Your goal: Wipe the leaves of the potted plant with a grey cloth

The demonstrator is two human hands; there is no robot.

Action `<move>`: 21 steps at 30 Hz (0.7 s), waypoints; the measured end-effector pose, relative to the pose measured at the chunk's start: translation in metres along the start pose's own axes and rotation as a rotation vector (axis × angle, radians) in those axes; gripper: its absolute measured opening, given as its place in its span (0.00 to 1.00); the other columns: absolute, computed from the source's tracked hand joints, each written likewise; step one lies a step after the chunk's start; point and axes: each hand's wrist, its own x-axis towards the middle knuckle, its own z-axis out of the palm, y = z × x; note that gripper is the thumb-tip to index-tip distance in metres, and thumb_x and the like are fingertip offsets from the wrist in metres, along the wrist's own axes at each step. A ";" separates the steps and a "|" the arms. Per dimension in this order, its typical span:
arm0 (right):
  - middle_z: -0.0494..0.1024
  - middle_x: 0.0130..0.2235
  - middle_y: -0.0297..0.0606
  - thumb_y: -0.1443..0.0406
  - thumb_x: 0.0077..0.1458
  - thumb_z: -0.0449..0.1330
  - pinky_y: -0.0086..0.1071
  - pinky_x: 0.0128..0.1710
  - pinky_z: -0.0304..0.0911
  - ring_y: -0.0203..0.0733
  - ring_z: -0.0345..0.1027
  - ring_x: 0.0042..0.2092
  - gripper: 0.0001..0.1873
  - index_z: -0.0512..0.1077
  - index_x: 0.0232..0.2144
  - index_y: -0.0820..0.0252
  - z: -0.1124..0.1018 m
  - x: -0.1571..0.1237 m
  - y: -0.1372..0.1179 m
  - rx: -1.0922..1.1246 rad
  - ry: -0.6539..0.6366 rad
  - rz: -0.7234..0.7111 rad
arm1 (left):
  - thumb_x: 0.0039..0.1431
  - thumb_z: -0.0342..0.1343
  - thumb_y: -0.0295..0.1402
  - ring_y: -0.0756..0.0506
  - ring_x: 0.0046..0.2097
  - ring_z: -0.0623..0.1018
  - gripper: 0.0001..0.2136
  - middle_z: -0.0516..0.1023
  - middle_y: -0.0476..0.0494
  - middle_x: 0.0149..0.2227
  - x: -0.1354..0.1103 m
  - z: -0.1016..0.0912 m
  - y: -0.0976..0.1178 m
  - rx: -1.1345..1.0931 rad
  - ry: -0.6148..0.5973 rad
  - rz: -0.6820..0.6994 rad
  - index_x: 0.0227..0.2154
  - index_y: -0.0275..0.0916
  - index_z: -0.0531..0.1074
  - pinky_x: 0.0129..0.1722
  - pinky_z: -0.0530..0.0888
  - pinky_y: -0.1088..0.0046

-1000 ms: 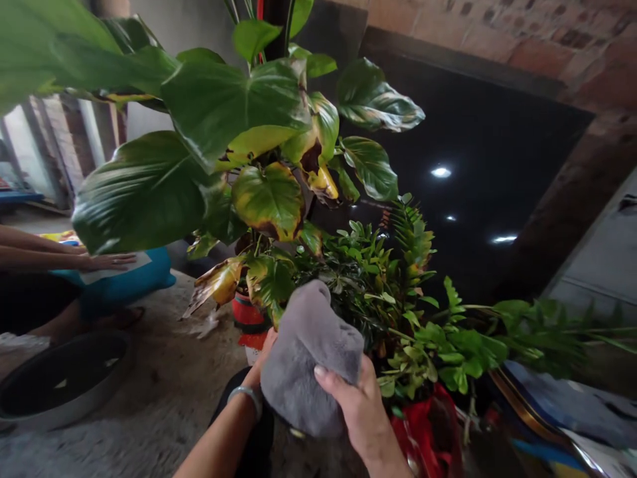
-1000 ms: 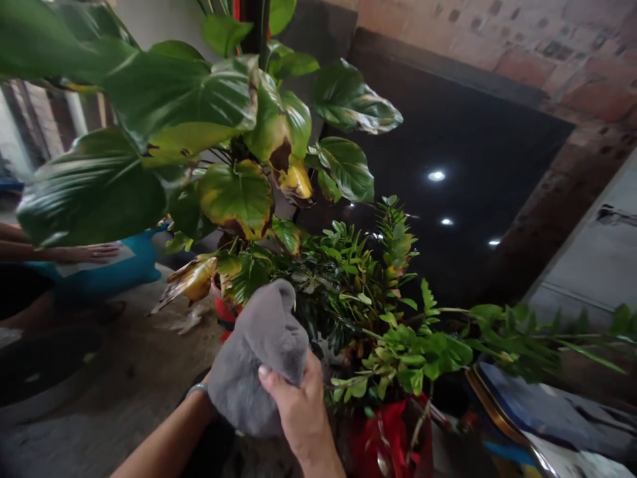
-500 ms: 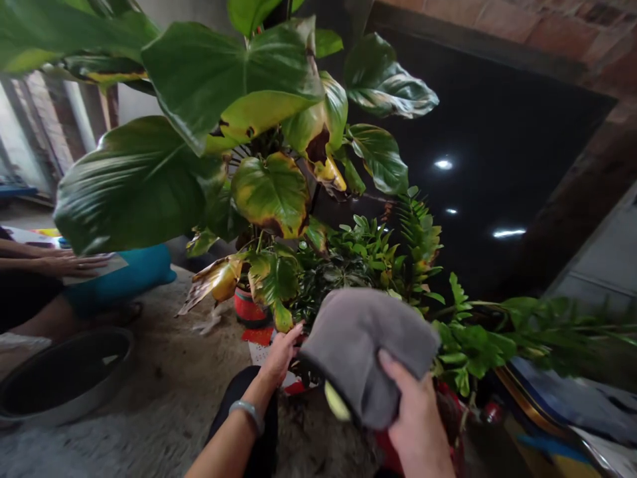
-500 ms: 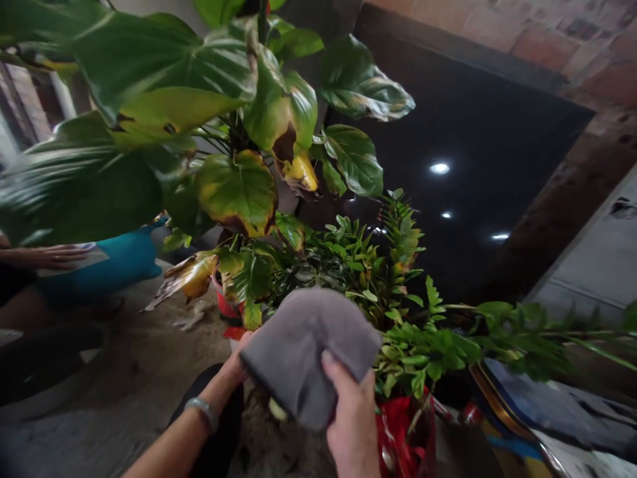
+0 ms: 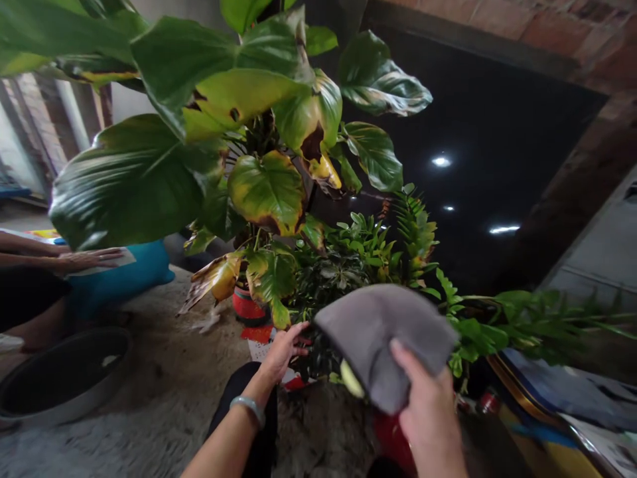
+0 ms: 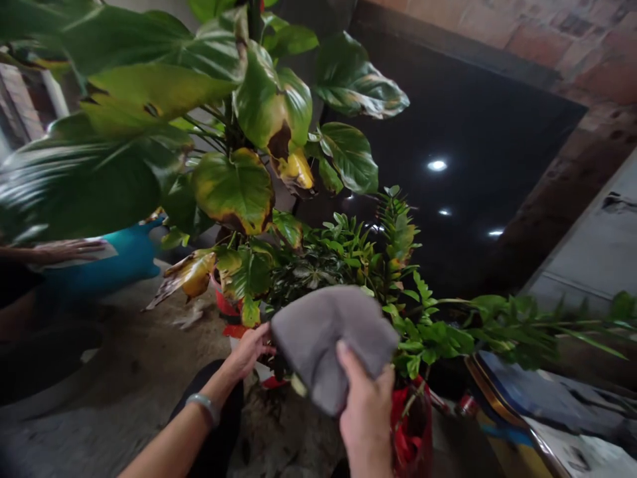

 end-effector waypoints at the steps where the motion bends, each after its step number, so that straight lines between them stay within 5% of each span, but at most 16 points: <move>1: 0.79 0.41 0.39 0.57 0.30 0.70 0.38 0.40 0.68 0.50 0.71 0.45 0.35 0.70 0.45 0.58 0.006 0.014 -0.013 0.073 0.061 -0.086 | 0.44 0.61 0.39 0.48 0.28 0.74 0.13 0.79 0.41 0.36 -0.001 0.004 0.001 -0.028 -0.005 -0.015 0.29 0.33 0.76 0.23 0.68 0.75; 3: 0.78 0.44 0.36 0.59 0.31 0.68 0.36 0.43 0.67 0.46 0.69 0.48 0.34 0.70 0.45 0.56 0.020 0.036 -0.024 0.180 0.117 -0.110 | 0.41 0.63 0.39 0.48 0.29 0.74 0.15 0.77 0.37 0.44 -0.004 0.009 0.002 -0.073 -0.013 -0.037 0.31 0.34 0.77 0.23 0.69 0.76; 6: 0.80 0.38 0.40 0.63 0.24 0.67 0.39 0.40 0.68 0.50 0.72 0.43 0.29 0.73 0.36 0.61 0.033 0.037 0.000 0.195 0.075 0.109 | 0.37 0.65 0.40 0.49 0.29 0.74 0.18 0.77 0.36 0.44 -0.006 0.012 0.002 -0.095 -0.023 -0.038 0.31 0.34 0.77 0.23 0.68 0.76; 10: 0.81 0.29 0.42 0.61 0.22 0.68 0.43 0.36 0.69 0.53 0.74 0.34 0.21 0.74 0.26 0.61 0.015 -0.017 0.059 0.090 -0.157 0.414 | 0.34 0.66 0.43 0.47 0.29 0.73 0.22 0.78 0.40 0.33 -0.004 0.008 0.000 -0.070 -0.042 -0.043 0.32 0.33 0.77 0.24 0.67 0.75; 13: 0.80 0.26 0.42 0.58 0.23 0.69 0.42 0.37 0.68 0.53 0.74 0.34 0.22 0.74 0.26 0.62 -0.001 -0.047 0.065 0.002 -0.279 0.518 | 0.32 0.67 0.44 0.48 0.28 0.72 0.21 0.77 0.45 0.27 -0.001 0.005 -0.001 -0.051 -0.087 -0.052 0.29 0.34 0.77 0.26 0.66 0.75; 15: 0.80 0.28 0.41 0.57 0.24 0.69 0.41 0.37 0.68 0.53 0.74 0.35 0.24 0.74 0.29 0.62 -0.003 -0.044 0.046 0.038 -0.232 0.466 | 0.31 0.67 0.44 0.47 0.28 0.71 0.18 0.76 0.47 0.24 0.000 0.004 -0.001 -0.042 -0.129 -0.044 0.24 0.35 0.76 0.26 0.66 0.74; 19: 0.80 0.36 0.35 0.60 0.25 0.69 0.37 0.42 0.66 0.47 0.72 0.42 0.28 0.73 0.36 0.58 0.012 0.003 0.008 0.181 0.061 0.128 | 0.33 0.66 0.44 0.47 0.30 0.72 0.19 0.76 0.44 0.28 -0.003 0.006 -0.001 -0.018 -0.088 -0.026 0.26 0.34 0.76 0.26 0.67 0.74; 21: 0.80 0.35 0.34 0.62 0.27 0.68 0.37 0.43 0.66 0.46 0.72 0.43 0.26 0.72 0.36 0.58 0.020 0.021 0.012 0.237 0.067 0.138 | 0.34 0.66 0.43 0.48 0.29 0.72 0.19 0.76 0.44 0.30 -0.004 0.008 -0.001 -0.019 -0.041 -0.035 0.29 0.34 0.76 0.25 0.67 0.74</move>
